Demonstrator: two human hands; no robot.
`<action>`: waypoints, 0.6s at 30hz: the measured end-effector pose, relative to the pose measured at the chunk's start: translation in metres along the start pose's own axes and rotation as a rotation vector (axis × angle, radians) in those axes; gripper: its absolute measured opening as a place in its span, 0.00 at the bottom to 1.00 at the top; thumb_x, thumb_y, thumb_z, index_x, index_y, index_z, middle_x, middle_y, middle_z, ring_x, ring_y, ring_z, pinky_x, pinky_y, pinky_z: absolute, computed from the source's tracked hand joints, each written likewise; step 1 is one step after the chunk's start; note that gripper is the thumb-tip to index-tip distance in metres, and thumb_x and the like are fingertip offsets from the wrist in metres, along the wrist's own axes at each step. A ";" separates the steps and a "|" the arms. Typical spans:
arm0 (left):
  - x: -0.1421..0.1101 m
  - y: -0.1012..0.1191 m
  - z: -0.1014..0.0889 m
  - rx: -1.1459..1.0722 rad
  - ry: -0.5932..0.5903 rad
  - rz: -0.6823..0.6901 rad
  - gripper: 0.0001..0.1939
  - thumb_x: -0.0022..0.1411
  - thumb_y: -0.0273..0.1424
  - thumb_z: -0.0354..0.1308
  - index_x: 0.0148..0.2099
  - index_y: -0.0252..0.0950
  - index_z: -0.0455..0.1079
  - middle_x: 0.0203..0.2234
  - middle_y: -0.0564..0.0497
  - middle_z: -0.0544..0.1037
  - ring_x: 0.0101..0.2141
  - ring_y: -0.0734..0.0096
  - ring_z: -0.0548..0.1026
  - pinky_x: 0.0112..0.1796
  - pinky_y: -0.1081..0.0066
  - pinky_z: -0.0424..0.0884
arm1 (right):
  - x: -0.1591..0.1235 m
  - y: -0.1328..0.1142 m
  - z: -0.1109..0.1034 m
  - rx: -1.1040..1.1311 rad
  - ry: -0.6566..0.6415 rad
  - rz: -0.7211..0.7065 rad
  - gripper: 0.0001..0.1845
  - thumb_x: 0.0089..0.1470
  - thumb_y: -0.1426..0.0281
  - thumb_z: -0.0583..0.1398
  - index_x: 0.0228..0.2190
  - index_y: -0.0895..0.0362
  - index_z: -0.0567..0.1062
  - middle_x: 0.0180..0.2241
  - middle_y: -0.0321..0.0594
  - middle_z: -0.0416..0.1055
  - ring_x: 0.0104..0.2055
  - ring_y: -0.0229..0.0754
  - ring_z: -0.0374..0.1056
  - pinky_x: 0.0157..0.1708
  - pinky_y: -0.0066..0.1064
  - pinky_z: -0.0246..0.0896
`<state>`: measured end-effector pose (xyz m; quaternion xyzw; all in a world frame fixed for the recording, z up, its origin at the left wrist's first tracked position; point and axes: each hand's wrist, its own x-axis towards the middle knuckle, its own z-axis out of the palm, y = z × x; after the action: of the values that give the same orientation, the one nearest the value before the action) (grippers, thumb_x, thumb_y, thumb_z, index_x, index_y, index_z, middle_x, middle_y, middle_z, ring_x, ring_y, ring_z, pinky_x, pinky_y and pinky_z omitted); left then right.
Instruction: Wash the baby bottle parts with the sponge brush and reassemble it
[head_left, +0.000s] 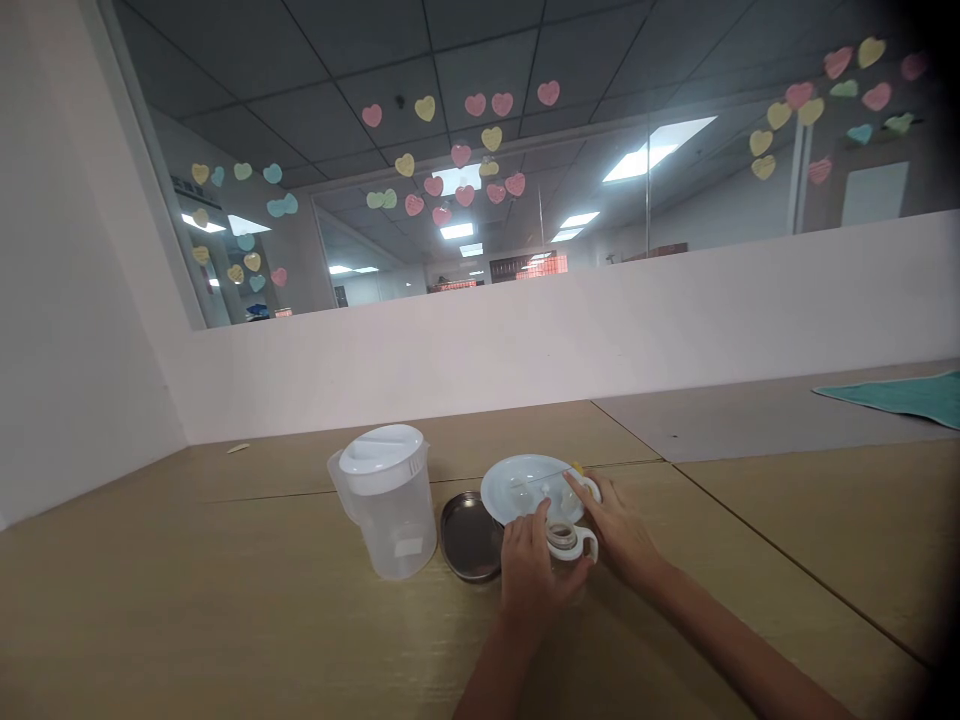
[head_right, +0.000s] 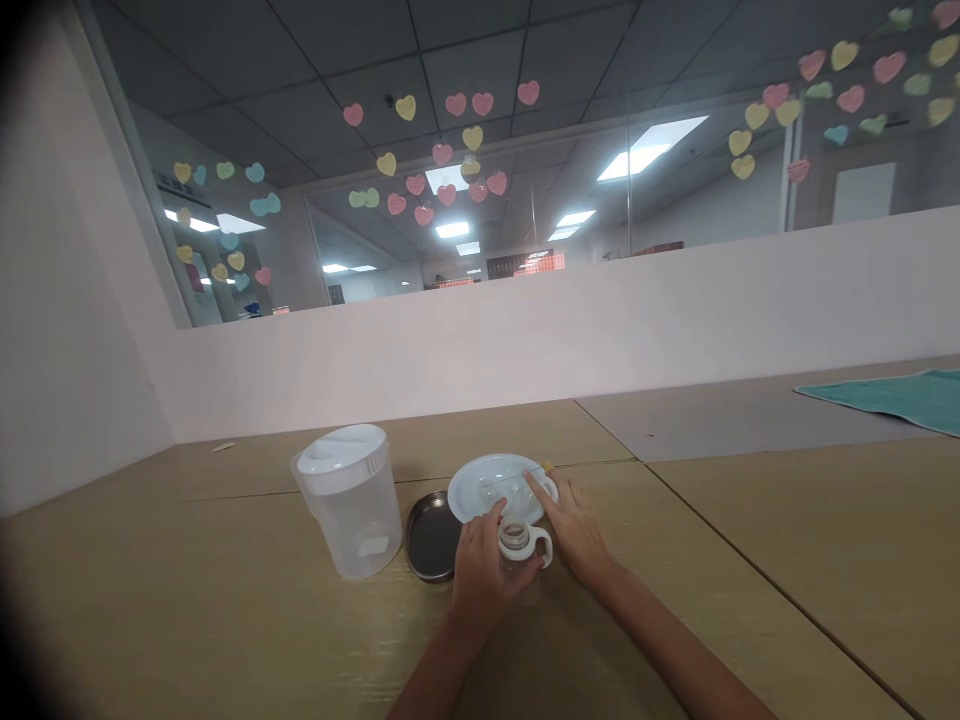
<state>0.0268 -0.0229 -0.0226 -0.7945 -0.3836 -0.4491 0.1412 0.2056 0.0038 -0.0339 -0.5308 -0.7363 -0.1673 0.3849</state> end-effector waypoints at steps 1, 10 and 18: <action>0.000 0.000 0.000 0.000 0.000 -0.003 0.36 0.51 0.48 0.58 0.56 0.31 0.58 0.37 0.42 0.74 0.37 0.62 0.72 0.39 0.64 0.68 | 0.001 0.000 0.000 0.021 0.008 0.008 0.30 0.54 0.73 0.50 0.58 0.46 0.55 0.51 0.45 0.62 0.48 0.50 0.61 0.46 0.44 0.59; 0.008 -0.023 -0.020 0.145 0.281 -0.002 0.33 0.53 0.47 0.55 0.55 0.31 0.57 0.48 0.37 0.67 0.50 0.54 0.64 0.49 0.55 0.60 | 0.001 -0.002 0.002 0.386 -0.047 0.398 0.24 0.52 0.56 0.54 0.48 0.55 0.65 0.45 0.45 0.67 0.47 0.48 0.64 0.44 0.40 0.62; 0.007 -0.088 -0.049 0.392 0.806 -0.534 0.39 0.51 0.44 0.59 0.58 0.30 0.51 0.53 0.34 0.59 0.56 0.48 0.56 0.53 0.46 0.51 | 0.001 0.003 0.015 0.502 -0.059 0.313 0.25 0.52 0.57 0.54 0.49 0.54 0.66 0.47 0.44 0.67 0.51 0.48 0.61 0.50 0.42 0.58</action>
<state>-0.0653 0.0113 -0.0006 -0.3916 -0.5648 -0.6596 0.3043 0.2024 0.0153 -0.0437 -0.5306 -0.6748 0.0969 0.5037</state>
